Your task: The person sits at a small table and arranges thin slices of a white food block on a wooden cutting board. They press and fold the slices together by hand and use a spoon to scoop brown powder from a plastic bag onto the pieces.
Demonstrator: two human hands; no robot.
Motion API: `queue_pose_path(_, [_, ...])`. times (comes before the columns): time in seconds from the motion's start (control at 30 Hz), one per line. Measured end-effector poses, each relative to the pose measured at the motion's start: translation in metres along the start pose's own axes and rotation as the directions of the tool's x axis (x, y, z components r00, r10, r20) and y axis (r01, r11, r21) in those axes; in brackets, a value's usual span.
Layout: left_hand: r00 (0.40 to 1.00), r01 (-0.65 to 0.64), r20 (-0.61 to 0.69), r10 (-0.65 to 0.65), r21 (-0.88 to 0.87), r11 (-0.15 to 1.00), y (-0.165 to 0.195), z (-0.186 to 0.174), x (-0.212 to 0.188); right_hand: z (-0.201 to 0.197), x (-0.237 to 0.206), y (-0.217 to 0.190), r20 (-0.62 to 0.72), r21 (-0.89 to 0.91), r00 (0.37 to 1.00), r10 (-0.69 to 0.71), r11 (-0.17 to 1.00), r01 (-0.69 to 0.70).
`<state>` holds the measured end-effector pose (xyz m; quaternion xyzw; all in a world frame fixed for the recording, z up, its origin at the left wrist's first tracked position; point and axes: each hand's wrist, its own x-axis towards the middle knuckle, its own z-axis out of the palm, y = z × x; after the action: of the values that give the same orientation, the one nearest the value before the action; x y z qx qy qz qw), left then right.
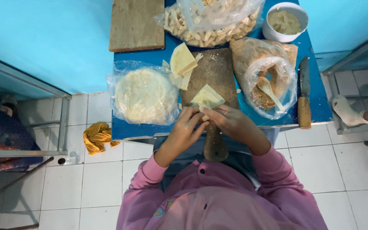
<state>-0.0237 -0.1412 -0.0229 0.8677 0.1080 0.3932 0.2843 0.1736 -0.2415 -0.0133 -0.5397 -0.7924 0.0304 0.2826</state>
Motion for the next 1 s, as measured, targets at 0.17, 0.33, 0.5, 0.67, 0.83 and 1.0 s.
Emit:
queue_pose_path(0.17, [1.0, 0.023, -0.013, -0.022, 0.024, 0.999, 0.003, 0.004, 0.0, 0.006, 0.004, 0.007, -0.144, 0.155, 0.986, 0.082, 0.986, -0.059])
queue_pose_path(0.33, [0.992, 0.068, -0.103, -0.068, 0.001, 0.998, 0.0, 0.011, 0.0, -0.003, 0.008, 0.015, -0.064, 0.301, 0.99, 0.13, 0.948, -0.105])
queue_pose_path(0.5, [0.987, 0.132, -0.089, -0.131, 0.008, 0.991, -0.007, 0.012, 0.004, 0.001, 0.015, 0.018, -0.1, 0.374, 0.97, 0.222, 0.912, -0.17])
queue_pose_path(0.67, [0.988, 0.117, -0.099, -0.115, 0.013, 0.993, -0.007, 0.011, 0.006, 0.01, 0.019, 0.014, -0.22, 0.236, 0.959, 0.177, 0.964, -0.123])
queue_pose_path(0.83, [0.992, 0.095, -0.09, -0.089, 0.067, 0.993, -0.002, 0.007, 0.008, 0.002, 0.016, 0.013, -0.128, 0.165, 0.988, 0.088, 0.984, -0.066])
queue_pose_path(1.0, [0.998, 0.06, -0.03, -0.058, 0.05, 0.997, -0.002, -0.001, 0.009, -0.007, 0.018, 0.012, -0.106, 0.127, 0.993, 0.056, 0.991, -0.042])
